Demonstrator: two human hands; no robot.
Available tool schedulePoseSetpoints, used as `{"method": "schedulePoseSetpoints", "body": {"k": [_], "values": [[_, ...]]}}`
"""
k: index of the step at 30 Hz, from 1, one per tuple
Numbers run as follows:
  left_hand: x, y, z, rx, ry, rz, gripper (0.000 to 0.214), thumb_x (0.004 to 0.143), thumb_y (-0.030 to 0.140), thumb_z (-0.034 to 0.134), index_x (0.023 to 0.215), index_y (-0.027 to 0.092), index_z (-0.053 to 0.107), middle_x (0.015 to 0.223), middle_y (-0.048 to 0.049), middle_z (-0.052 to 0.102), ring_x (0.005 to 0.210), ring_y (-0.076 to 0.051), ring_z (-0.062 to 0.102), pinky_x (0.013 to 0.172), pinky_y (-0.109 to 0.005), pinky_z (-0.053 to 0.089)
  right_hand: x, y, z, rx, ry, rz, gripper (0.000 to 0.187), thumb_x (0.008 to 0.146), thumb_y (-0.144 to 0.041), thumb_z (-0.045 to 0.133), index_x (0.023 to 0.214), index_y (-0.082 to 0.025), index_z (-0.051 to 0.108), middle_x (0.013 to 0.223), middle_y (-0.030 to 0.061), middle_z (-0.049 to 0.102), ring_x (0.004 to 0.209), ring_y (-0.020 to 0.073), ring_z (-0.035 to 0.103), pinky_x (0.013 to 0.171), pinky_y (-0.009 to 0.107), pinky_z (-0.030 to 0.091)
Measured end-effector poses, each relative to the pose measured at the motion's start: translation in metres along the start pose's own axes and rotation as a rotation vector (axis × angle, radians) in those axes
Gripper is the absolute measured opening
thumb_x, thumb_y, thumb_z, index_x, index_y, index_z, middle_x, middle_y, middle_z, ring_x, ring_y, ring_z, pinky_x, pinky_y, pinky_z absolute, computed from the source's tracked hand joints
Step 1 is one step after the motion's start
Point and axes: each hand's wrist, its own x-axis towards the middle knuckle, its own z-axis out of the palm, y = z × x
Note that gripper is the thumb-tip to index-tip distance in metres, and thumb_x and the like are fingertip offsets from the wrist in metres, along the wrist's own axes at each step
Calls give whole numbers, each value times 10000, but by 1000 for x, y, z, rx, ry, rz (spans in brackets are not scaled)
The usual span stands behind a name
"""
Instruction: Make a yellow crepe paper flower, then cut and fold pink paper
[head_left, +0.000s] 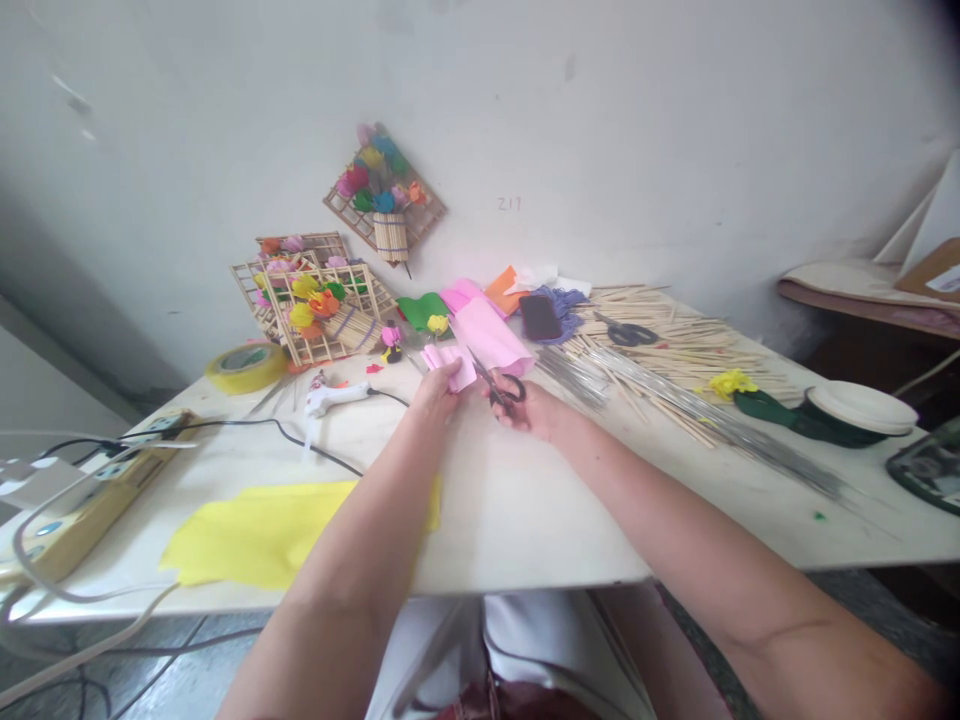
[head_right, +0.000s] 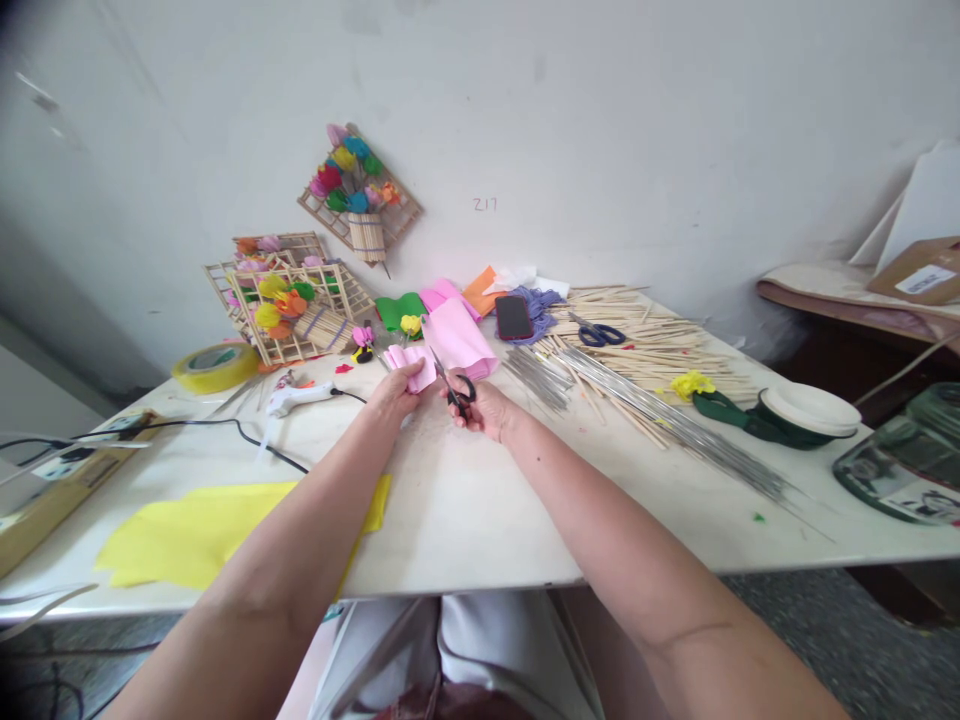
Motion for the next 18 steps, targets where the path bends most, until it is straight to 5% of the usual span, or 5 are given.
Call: {"method": "schedulePoseSetpoints", "body": {"k": [18], "values": [[-9, -4, 5, -3, -34, 15, 163, 718, -2, 530, 830, 113, 563, 677, -50, 624, 587, -136, 613, 592, -257, 536, 3, 3, 8, -56, 124, -63, 381, 749, -540, 508, 809, -163, 528, 476, -52, 513, 324, 48, 447, 250, 144, 191]]}}
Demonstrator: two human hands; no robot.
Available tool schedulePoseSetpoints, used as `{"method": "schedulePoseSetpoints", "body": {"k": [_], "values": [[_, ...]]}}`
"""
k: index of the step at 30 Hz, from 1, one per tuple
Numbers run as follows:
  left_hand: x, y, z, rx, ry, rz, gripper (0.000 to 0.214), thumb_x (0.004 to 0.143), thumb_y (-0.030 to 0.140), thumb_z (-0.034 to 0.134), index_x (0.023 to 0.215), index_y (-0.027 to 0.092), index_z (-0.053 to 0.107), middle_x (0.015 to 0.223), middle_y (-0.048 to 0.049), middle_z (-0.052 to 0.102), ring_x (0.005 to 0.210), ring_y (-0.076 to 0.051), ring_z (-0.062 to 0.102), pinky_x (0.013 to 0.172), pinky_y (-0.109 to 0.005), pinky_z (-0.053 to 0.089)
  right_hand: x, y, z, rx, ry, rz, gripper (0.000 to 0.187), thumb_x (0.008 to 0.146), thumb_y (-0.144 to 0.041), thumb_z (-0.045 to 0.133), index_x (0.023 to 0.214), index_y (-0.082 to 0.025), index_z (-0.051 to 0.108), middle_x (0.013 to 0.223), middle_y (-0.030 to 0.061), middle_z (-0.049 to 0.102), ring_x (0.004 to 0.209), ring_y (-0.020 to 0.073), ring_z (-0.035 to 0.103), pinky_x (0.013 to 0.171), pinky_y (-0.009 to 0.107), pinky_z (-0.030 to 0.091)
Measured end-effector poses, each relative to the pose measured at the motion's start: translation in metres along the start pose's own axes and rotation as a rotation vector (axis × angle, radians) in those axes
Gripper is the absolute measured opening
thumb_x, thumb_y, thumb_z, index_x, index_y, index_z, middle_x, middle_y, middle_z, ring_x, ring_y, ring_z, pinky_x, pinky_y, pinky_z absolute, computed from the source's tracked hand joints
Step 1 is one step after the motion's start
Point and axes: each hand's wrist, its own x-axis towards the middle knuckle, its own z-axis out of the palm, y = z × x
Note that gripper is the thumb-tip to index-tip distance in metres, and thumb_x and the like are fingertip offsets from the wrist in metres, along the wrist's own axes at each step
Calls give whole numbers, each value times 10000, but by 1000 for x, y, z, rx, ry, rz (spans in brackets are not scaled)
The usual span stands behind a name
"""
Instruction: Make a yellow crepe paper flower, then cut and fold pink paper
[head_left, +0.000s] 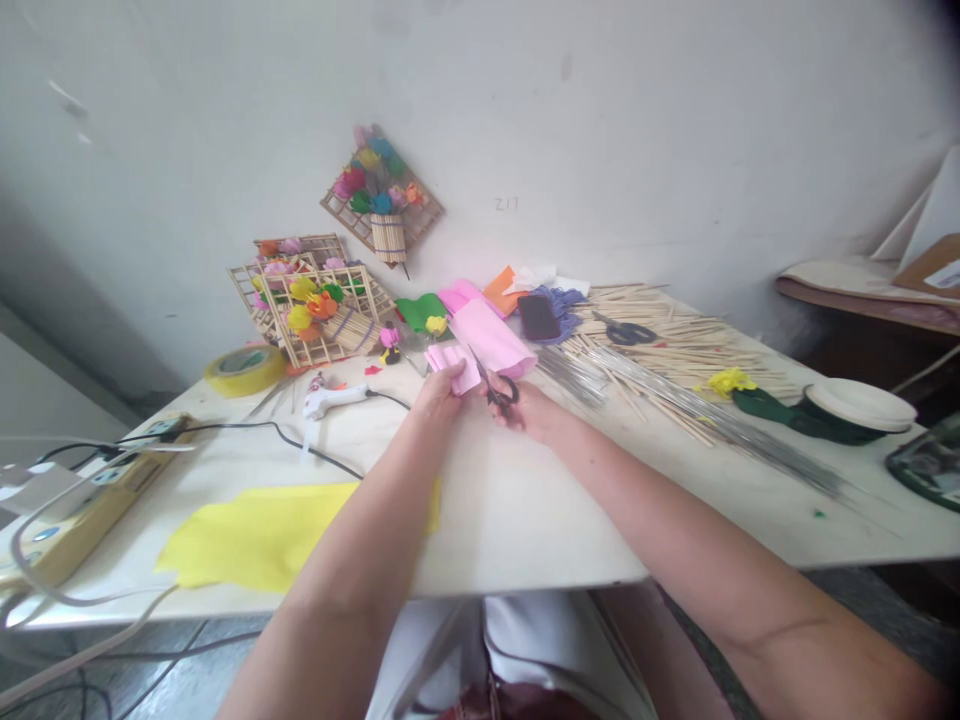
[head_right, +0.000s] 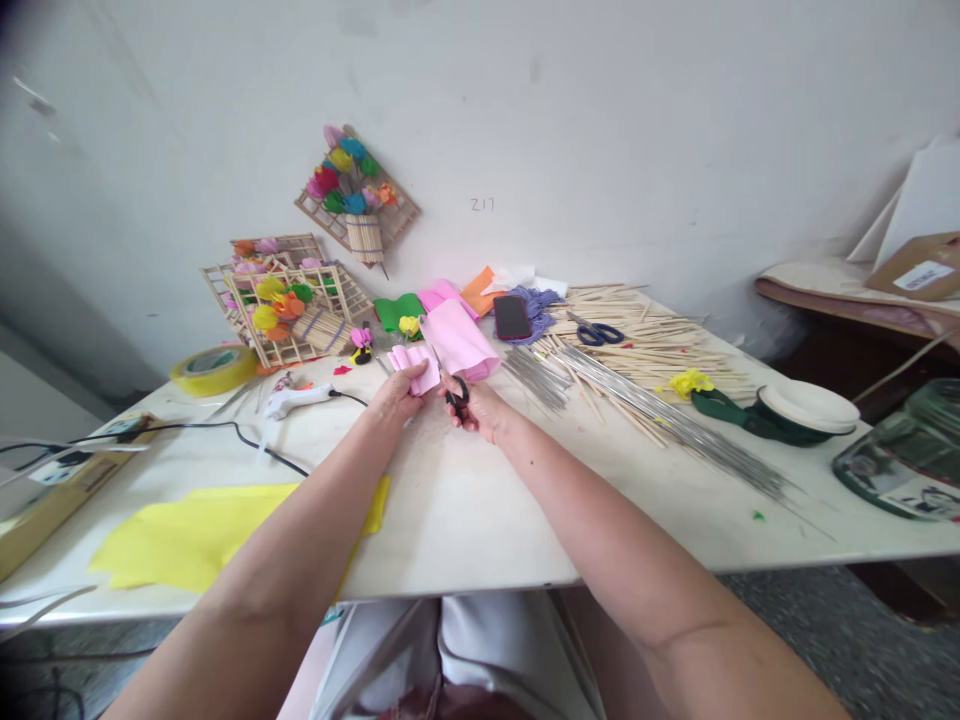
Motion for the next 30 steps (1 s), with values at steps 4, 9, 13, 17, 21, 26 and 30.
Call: {"method": "schedulePoseSetpoints", "body": {"k": [4, 9, 13, 17, 21, 26, 30], "values": [[-1, 0, 0, -17, -2, -8, 172, 717, -10, 526, 832, 112, 562, 697, -55, 626, 612, -141, 617, 614, -266, 536, 2, 3, -1, 0, 2, -22, 398, 729, -553, 524, 816, -165, 527, 476, -55, 509, 321, 47, 441, 241, 144, 174], [-2, 0, 0, -36, -10, -16, 193, 715, -13, 526, 853, 115, 569, 725, -61, 627, 655, -152, 623, 661, -288, 536, 3, 5, -1, -15, 16, -53, 423, 709, -570, 536, 813, -160, 528, 479, -59, 500, 314, 37, 426, 240, 138, 164], [-2, 1, -1, -37, -16, -28, 187, 717, -3, 527, 857, 116, 564, 711, -61, 622, 665, -157, 624, 655, -286, 537, 3, 5, 1, -29, 39, -71, 423, 706, -564, 543, 804, -152, 530, 469, -61, 491, 307, 31, 414, 240, 136, 152], [-2, 1, -1, -25, 15, -37, 166, 724, 1, 516, 842, 111, 554, 674, -52, 608, 632, -148, 617, 628, -270, 536, 2, 5, 5, -41, 73, -81, 383, 711, -529, 563, 775, -153, 522, 456, -71, 471, 293, 24, 392, 236, 137, 134], [-4, 1, 0, -16, 34, -45, 168, 727, 4, 510, 846, 115, 550, 649, -42, 598, 610, -140, 609, 612, -256, 531, 3, 6, 8, -60, 107, -93, 359, 720, -507, 566, 767, -155, 518, 449, -76, 457, 286, 20, 375, 234, 138, 134], [-10, 4, 4, -11, 103, -60, 181, 710, -18, 497, 821, 115, 547, 637, -33, 592, 563, -129, 593, 588, -253, 521, 2, 7, 10, -92, 121, -87, 358, 715, -506, 572, 763, -155, 526, 458, -72, 459, 292, 20, 384, 246, 130, 159], [-12, 7, 6, -37, 114, -49, 148, 707, 4, 519, 786, 126, 548, 640, -25, 597, 561, -126, 597, 573, -245, 516, 3, 8, 10, -110, 131, -74, 360, 701, -504, 589, 763, -155, 526, 456, -71, 464, 297, 19, 384, 260, 131, 179]]}}
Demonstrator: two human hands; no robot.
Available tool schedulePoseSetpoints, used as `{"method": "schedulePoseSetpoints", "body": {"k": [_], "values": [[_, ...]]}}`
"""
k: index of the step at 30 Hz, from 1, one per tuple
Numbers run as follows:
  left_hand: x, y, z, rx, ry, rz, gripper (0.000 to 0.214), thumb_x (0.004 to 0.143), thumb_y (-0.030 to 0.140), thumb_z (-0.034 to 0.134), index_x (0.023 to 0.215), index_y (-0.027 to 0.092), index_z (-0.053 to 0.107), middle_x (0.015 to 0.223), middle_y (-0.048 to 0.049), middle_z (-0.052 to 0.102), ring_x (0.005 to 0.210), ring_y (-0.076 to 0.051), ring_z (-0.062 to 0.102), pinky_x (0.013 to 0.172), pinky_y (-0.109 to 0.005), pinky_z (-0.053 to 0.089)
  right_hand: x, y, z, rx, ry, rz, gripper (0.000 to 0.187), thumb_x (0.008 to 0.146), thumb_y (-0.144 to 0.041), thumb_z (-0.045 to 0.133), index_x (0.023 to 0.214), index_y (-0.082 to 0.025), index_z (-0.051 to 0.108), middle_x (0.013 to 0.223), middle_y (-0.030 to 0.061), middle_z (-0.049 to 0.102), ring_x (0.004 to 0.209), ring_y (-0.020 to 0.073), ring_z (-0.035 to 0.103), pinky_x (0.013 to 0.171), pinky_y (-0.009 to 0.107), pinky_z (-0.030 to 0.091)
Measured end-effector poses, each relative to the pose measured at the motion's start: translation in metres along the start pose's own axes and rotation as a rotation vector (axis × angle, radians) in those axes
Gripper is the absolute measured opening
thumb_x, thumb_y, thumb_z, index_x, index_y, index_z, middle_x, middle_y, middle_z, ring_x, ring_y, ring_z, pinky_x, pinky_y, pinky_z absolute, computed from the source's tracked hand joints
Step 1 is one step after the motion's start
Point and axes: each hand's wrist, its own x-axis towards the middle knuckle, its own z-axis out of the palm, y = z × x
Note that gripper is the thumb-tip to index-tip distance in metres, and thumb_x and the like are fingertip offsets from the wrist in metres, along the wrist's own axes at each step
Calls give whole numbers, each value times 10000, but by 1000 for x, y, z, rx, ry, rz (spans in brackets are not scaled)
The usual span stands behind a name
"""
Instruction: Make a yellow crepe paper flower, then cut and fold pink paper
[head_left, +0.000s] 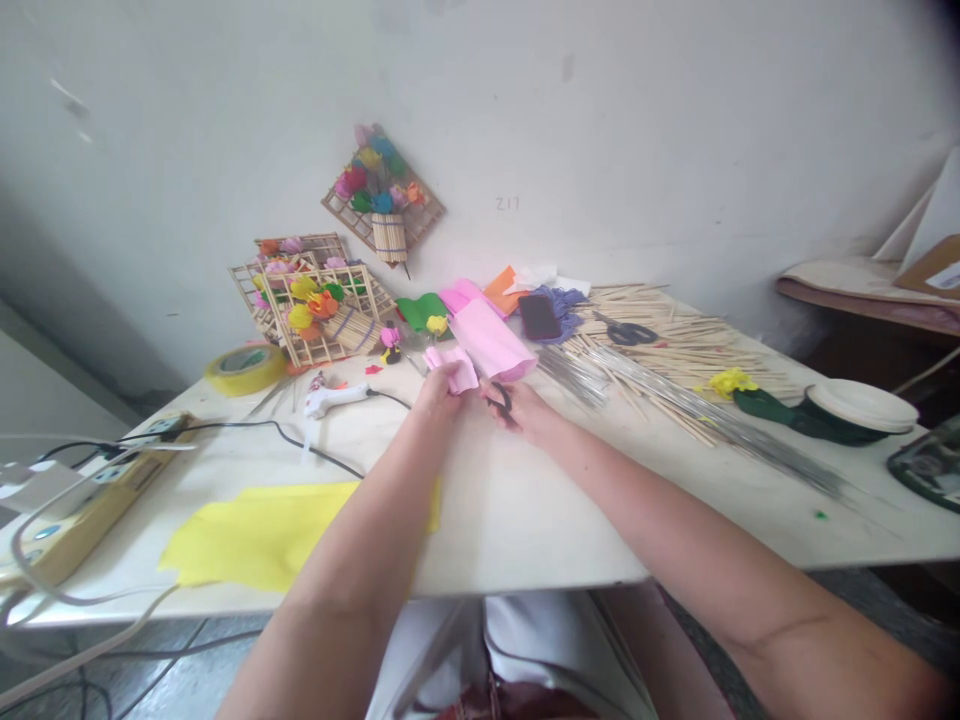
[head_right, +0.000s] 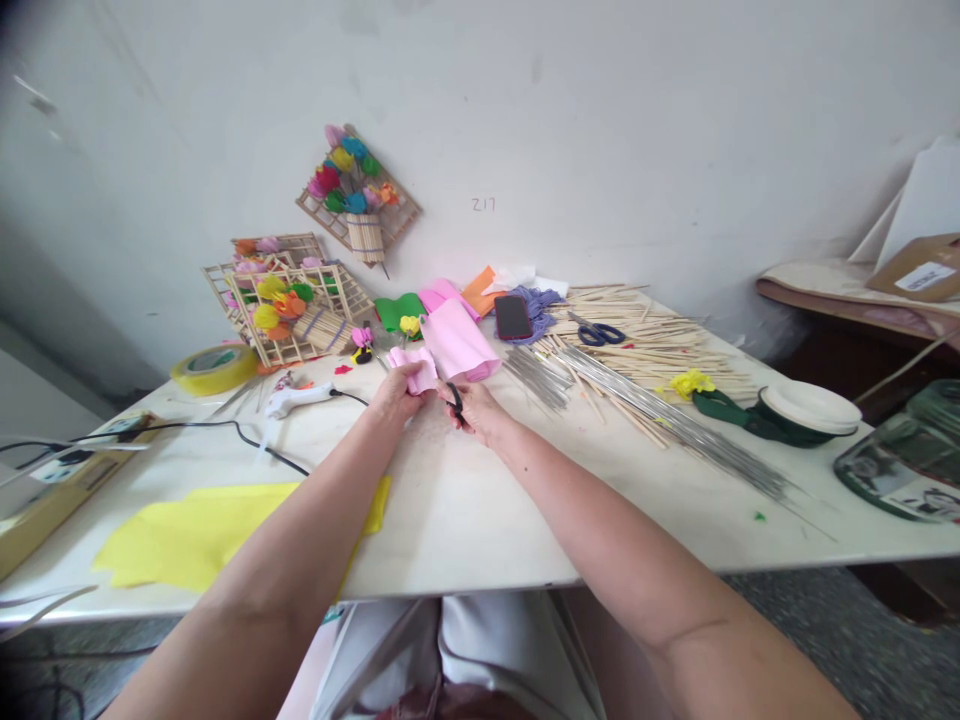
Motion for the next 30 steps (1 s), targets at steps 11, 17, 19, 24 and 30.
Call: {"method": "schedulePoseSetpoints", "body": {"k": [11, 17, 19, 24, 30], "values": [[16, -3, -4, -7, -149, 36, 180, 655, 97, 660, 810, 125, 572, 709, -48, 637, 619, -141, 623, 620, -261, 527, -1, 1, 4, -74, 8, 8, 363, 661, -507, 625, 722, -167, 514, 425, -68, 461, 294, 31, 387, 263, 146, 210], [24, -4, -6, 31, -95, 45, 146, 669, 37, 582, 784, 119, 548, 646, -36, 598, 580, -143, 604, 605, -279, 519, -1, 3, 8, -104, 34, 2, 356, 627, -482, 665, 673, -173, 495, 388, -78, 426, 291, 39, 371, 267, 154, 270], [27, -5, -7, 49, -33, 52, 164, 684, 22, 530, 813, 123, 529, 629, -29, 575, 579, -152, 601, 595, -293, 517, -1, 3, 8, -102, 34, -18, 357, 624, -480, 666, 655, -175, 484, 380, -81, 415, 290, 41, 370, 264, 153, 264], [28, -8, -6, 123, 76, 90, 228, 693, 10, 489, 885, 134, 498, 616, 3, 523, 563, -131, 582, 566, -257, 505, -1, 3, 8, -113, 24, -42, 348, 641, -472, 656, 644, -170, 483, 385, -78, 419, 286, 40, 372, 263, 153, 274], [26, -10, -5, 158, 62, 106, 121, 730, 84, 530, 834, 138, 500, 588, 13, 513, 531, -114, 565, 530, -231, 494, 0, 4, 8, -99, 28, -16, 328, 640, -449, 667, 659, -165, 503, 386, -78, 425, 286, 35, 361, 274, 152, 299]]}}
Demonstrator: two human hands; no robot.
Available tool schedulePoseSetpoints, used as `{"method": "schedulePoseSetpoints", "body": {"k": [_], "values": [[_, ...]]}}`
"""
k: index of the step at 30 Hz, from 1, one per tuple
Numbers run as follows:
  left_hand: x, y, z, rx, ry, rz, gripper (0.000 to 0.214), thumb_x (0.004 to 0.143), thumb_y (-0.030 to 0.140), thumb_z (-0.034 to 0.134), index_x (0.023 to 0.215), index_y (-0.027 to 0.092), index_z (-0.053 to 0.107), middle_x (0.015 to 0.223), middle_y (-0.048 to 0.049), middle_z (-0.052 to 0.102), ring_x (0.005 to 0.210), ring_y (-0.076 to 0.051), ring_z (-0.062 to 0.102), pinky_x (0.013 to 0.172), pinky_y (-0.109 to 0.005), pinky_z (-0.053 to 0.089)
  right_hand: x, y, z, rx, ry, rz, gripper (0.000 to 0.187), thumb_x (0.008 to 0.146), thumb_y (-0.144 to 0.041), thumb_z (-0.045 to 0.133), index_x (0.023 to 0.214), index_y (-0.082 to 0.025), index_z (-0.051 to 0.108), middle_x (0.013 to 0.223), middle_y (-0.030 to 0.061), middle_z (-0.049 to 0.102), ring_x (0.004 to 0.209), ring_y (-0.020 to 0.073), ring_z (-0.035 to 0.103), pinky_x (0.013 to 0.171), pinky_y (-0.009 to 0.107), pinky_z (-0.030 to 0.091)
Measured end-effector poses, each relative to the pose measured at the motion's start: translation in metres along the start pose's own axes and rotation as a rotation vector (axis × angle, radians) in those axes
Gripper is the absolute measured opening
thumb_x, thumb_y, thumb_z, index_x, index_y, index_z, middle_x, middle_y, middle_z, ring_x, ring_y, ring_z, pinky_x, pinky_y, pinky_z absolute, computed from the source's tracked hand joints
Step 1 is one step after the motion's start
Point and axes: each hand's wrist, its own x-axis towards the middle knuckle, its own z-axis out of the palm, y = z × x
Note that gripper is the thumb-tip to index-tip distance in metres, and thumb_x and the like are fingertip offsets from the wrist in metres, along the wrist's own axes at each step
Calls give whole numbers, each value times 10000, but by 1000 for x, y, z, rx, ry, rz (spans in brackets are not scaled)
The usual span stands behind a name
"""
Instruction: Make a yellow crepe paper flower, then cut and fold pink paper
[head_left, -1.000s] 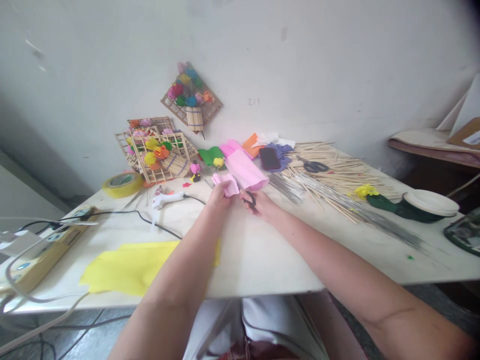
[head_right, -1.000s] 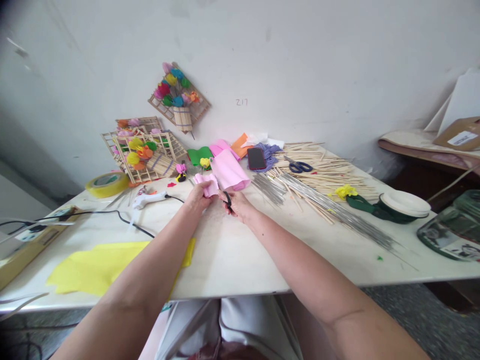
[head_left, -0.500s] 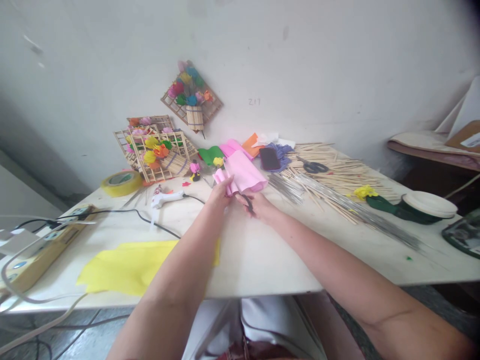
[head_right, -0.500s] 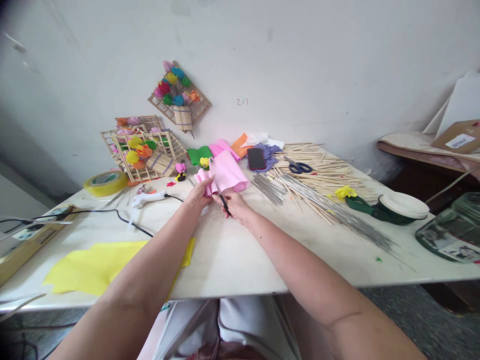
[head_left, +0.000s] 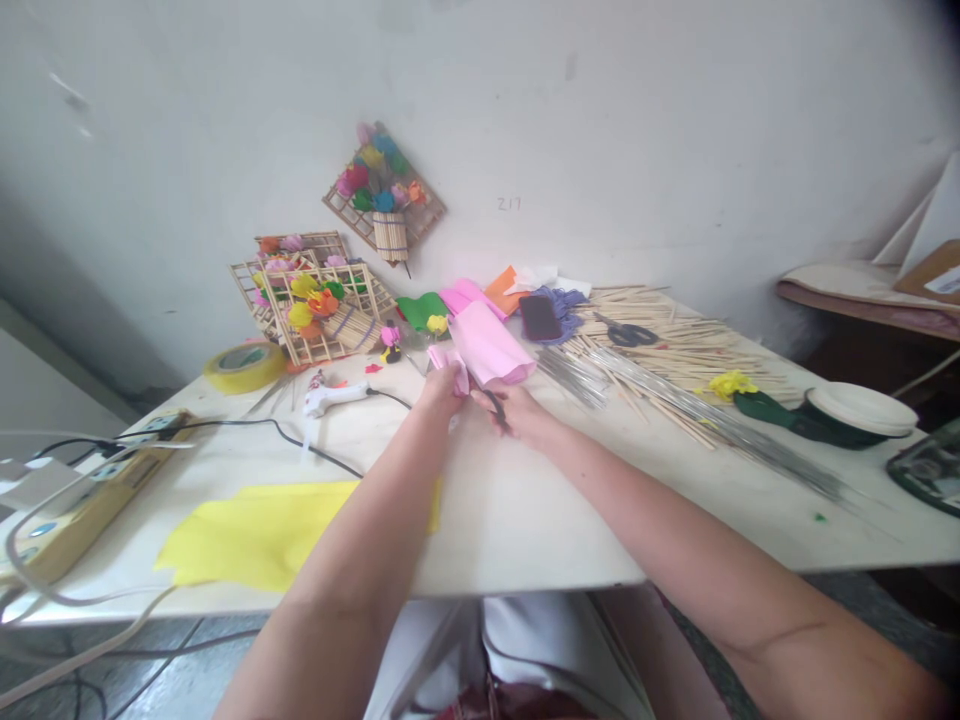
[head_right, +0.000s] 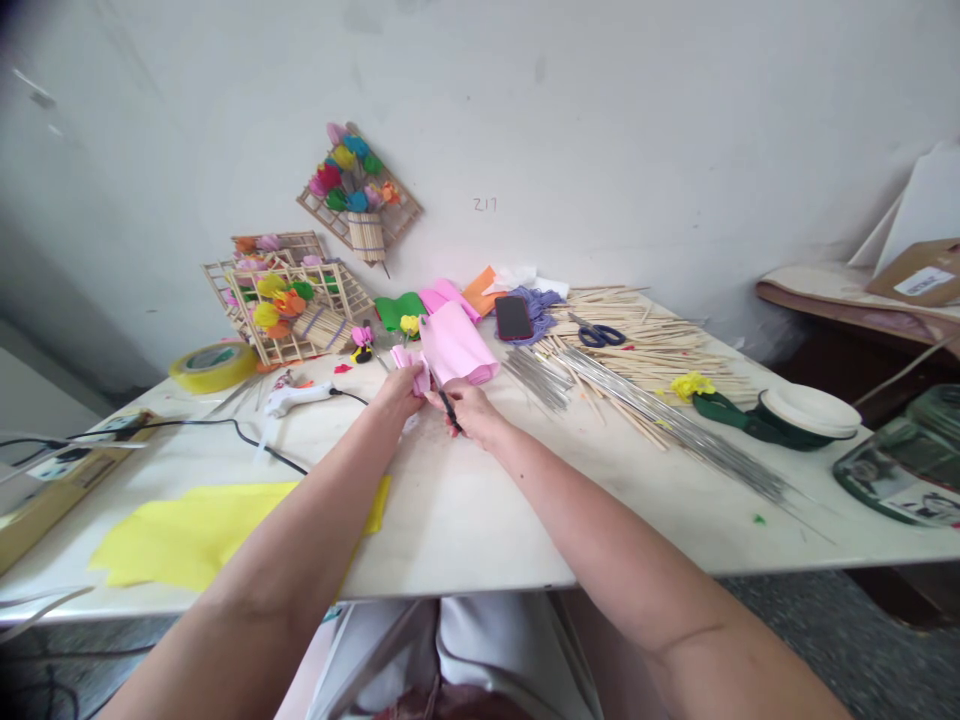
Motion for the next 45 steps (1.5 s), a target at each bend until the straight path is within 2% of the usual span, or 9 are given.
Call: {"method": "schedulePoseSetpoints", "body": {"k": [3, 7, 9, 14, 19, 23, 29, 35, 45], "values": [[3, -1, -1, -44, -52, 23, 104, 710, 130, 599, 779, 132, 521, 623, -12, 559, 550, -122, 578, 542, -243, 499, -2, -2, 0, -10, 6, 13, 335, 633, -457, 670, 658, -167, 504, 385, -74, 430, 285, 40, 370, 262, 153, 272], [8, -3, -3, -55, -54, 30, 126, 669, 124, 650, 747, 116, 551, 663, -41, 596, 583, -141, 598, 569, -266, 505, -3, -3, -1, -41, -2, 2, 346, 631, -483, 659, 679, -172, 515, 397, -64, 449, 284, 53, 392, 241, 157, 204], [10, -4, -4, -67, -65, 52, 150, 652, 137, 671, 755, 118, 564, 667, -40, 604, 598, -148, 605, 582, -271, 509, -2, -1, -1, -38, 0, -1, 350, 625, -486, 663, 678, -174, 514, 393, -66, 444, 285, 53, 389, 248, 159, 223], [11, -5, -5, -75, -180, 95, 194, 604, 118, 694, 764, 107, 585, 697, -49, 623, 608, -146, 610, 601, -272, 515, 5, 6, 0, -59, -1, -49, 362, 600, -480, 680, 615, -181, 477, 370, -76, 414, 279, 55, 373, 269, 175, 281], [13, -5, -6, 23, -20, 106, 95, 639, 81, 619, 702, 102, 551, 549, -10, 564, 506, -131, 570, 502, -251, 482, 5, 8, 0, -89, -24, -121, 356, 617, -446, 675, 565, -195, 429, 374, -77, 401, 277, 62, 372, 262, 186, 293], [13, -5, -6, 23, 48, 103, 88, 663, 107, 611, 721, 112, 544, 547, 2, 548, 477, -122, 552, 476, -243, 465, 3, 7, 1, -97, -22, -140, 350, 623, -426, 676, 556, -195, 423, 378, -76, 396, 279, 61, 368, 263, 189, 307], [11, -5, -4, -110, -36, 75, 91, 690, 82, 596, 760, 115, 547, 603, -16, 574, 559, -133, 588, 569, -260, 505, 3, 6, 1, -65, -8, -73, 342, 624, -428, 680, 569, -184, 446, 368, -72, 402, 279, 59, 375, 264, 182, 305], [6, -3, -1, -154, -68, 13, 63, 741, 70, 534, 781, 119, 531, 597, -21, 574, 564, -138, 594, 594, -274, 513, -5, -4, -1, -39, -28, -8, 362, 640, -500, 646, 700, -169, 510, 409, -55, 470, 284, 55, 411, 222, 155, 174], [-3, 0, 2, -175, -92, -101, 90, 753, 105, 544, 843, 115, 548, 642, -48, 616, 590, -154, 617, 626, -287, 526, -2, -6, -10, 89, -111, 16, 407, 668, -528, 607, 765, -140, 532, 439, -33, 527, 303, 60, 458, 207, 141, 192]]}}
